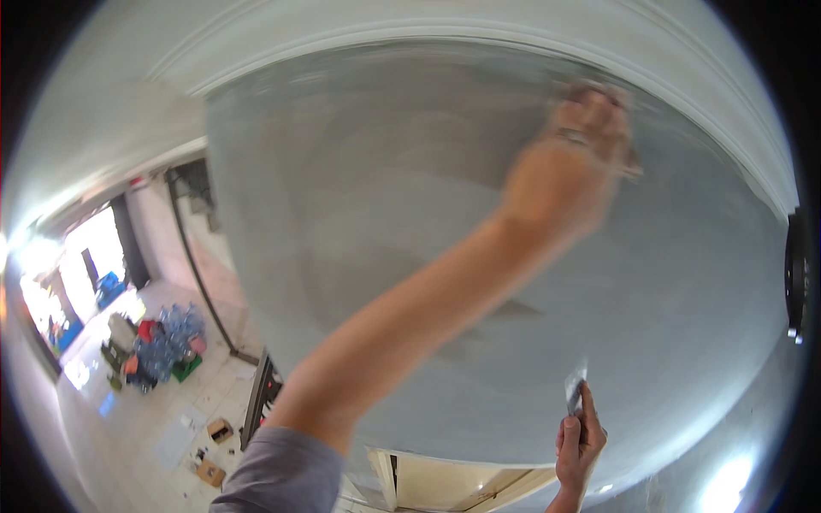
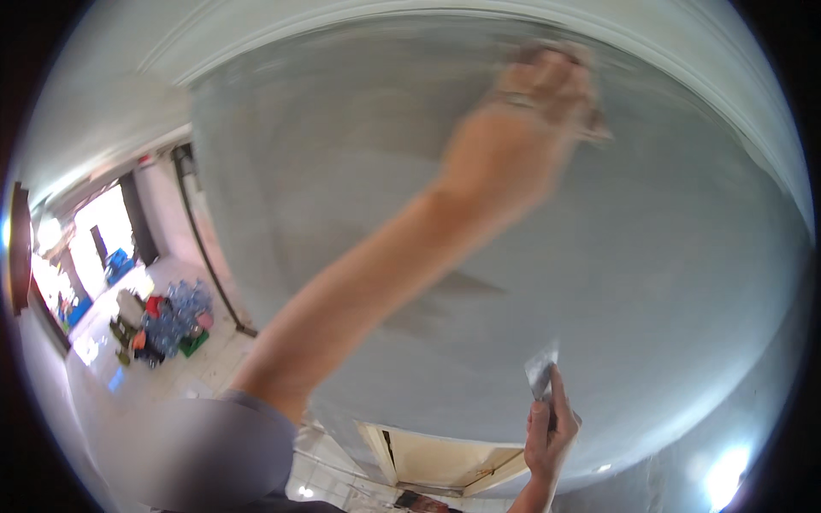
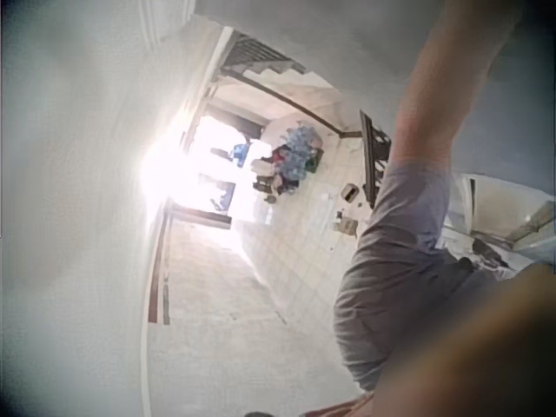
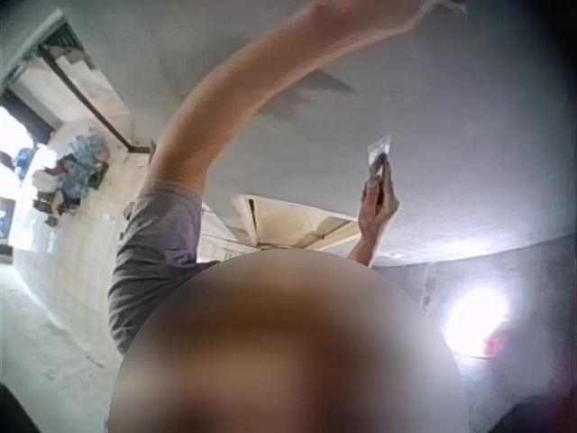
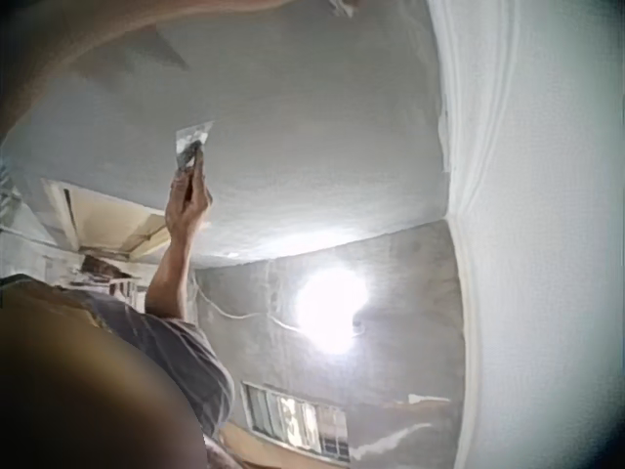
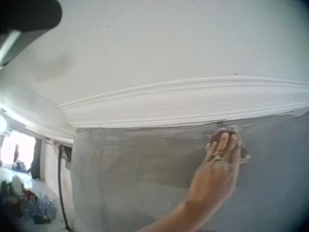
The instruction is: Apply wall putty and sand a crack in a wall near a staircase.
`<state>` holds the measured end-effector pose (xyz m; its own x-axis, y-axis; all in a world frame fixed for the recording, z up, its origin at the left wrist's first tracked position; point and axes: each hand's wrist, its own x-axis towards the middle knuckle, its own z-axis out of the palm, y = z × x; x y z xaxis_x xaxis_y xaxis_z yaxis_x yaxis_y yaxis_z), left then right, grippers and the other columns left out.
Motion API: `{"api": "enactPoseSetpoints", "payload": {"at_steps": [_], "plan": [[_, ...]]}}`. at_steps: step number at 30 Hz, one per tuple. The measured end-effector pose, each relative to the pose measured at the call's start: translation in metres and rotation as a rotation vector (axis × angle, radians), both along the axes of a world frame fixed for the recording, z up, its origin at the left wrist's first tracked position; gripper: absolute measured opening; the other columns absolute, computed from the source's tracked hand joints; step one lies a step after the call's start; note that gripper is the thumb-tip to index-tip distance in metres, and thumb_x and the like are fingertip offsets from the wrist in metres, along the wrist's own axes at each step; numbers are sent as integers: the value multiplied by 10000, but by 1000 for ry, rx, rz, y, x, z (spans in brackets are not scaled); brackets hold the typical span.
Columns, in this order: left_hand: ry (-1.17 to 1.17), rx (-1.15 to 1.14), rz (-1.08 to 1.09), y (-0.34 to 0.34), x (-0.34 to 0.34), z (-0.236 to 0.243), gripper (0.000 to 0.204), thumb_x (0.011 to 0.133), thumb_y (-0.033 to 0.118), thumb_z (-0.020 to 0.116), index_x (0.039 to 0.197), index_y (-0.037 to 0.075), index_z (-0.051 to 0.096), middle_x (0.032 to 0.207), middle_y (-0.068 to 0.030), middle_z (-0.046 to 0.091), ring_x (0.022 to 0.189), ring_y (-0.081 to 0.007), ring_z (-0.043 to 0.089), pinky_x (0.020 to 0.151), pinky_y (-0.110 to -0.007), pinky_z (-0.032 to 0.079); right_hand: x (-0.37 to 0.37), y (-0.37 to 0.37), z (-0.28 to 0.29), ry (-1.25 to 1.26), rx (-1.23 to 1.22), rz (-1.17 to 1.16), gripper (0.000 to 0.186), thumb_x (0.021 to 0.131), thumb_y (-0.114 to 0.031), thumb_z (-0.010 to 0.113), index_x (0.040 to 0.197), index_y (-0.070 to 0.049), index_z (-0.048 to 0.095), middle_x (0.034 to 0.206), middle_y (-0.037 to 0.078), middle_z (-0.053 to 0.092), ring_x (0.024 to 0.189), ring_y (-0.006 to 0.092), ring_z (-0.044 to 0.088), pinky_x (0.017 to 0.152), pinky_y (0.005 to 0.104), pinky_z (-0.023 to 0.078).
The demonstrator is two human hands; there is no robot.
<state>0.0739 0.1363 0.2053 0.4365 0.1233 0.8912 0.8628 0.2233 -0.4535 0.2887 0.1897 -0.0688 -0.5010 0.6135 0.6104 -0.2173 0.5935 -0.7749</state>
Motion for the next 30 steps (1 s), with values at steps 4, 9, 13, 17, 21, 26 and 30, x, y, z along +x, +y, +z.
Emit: {"api": "enactPoseSetpoints", "payload": {"at_steps": [4, 9, 13, 17, 21, 26, 30], "plan": [[5, -18, 80, -14, -14, -6, 422, 960, 92, 553, 1377, 41, 595, 1480, -146, 560, 1423, -319, 479, 1125, -435, 457, -9, -6, -2, -23, 23, 11, 550, 1034, -356, 589, 1433, 22, 569, 575, -23, 488, 467, 51, 440, 441, 247, 316], [-244, 180, 699, -210, -94, -35, 555, 979, -45, 403, 1498, 125, 504, 1625, -92, 402, 1505, -286, 369, 1173, -406, 421, 9, 12, -17, -79, 126, 5, 570, 1043, -394, 563, 1448, 8, 560, 578, -19, 504, 451, 57, 444, 432, 257, 311], [-715, 506, 342, -297, -156, -63, 441, 1050, 54, 455, 1486, 70, 514, 1554, -178, 472, 1483, -337, 385, 1212, -409, 365, 14, 30, -19, -67, 153, -24, 519, 1054, -331, 548, 1473, -25, 545, 627, -13, 533, 455, 52, 425, 417, 241, 298], [-434, 339, 474, -223, -119, -66, 459, 1032, 86, 503, 1490, 52, 508, 1589, -197, 419, 1516, -343, 324, 1181, -429, 403, -7, 38, 19, 48, 472, -208, 465, 1033, -165, 562, 1486, -60, 545, 860, 58, 685, 597, 106, 556, 492, 258, 401], [-419, 162, 290, -153, -70, -58, 487, 973, 4, 523, 1451, 90, 560, 1579, -117, 464, 1515, -327, 335, 1195, -423, 390, -32, 28, 93, 154, 891, -384, 519, 988, 16, 573, 1491, -107, 554, 943, 99, 716, 757, 187, 660, 595, 308, 493], [-372, 192, 377, -209, -91, -84, 544, 923, -93, 489, 1450, 30, 540, 1569, -175, 455, 1493, -363, 361, 1217, -442, 364, -55, 19, 164, 9, 1089, -406, 565, 968, -57, 658, 1489, -255, 564, 893, 92, 703, 700, 196, 662, 594, 356, 532], [-604, 338, 413, -248, -104, -176, 609, 888, -126, 508, 1488, -27, 478, 1584, -209, 421, 1507, -372, 333, 1236, -457, 326, -123, -68, 219, -141, 1282, -415, 535, 972, -72, 658, 1449, -307, 600, 764, 66, 650, 632, 177, 627, 562, 375, 510]]}}
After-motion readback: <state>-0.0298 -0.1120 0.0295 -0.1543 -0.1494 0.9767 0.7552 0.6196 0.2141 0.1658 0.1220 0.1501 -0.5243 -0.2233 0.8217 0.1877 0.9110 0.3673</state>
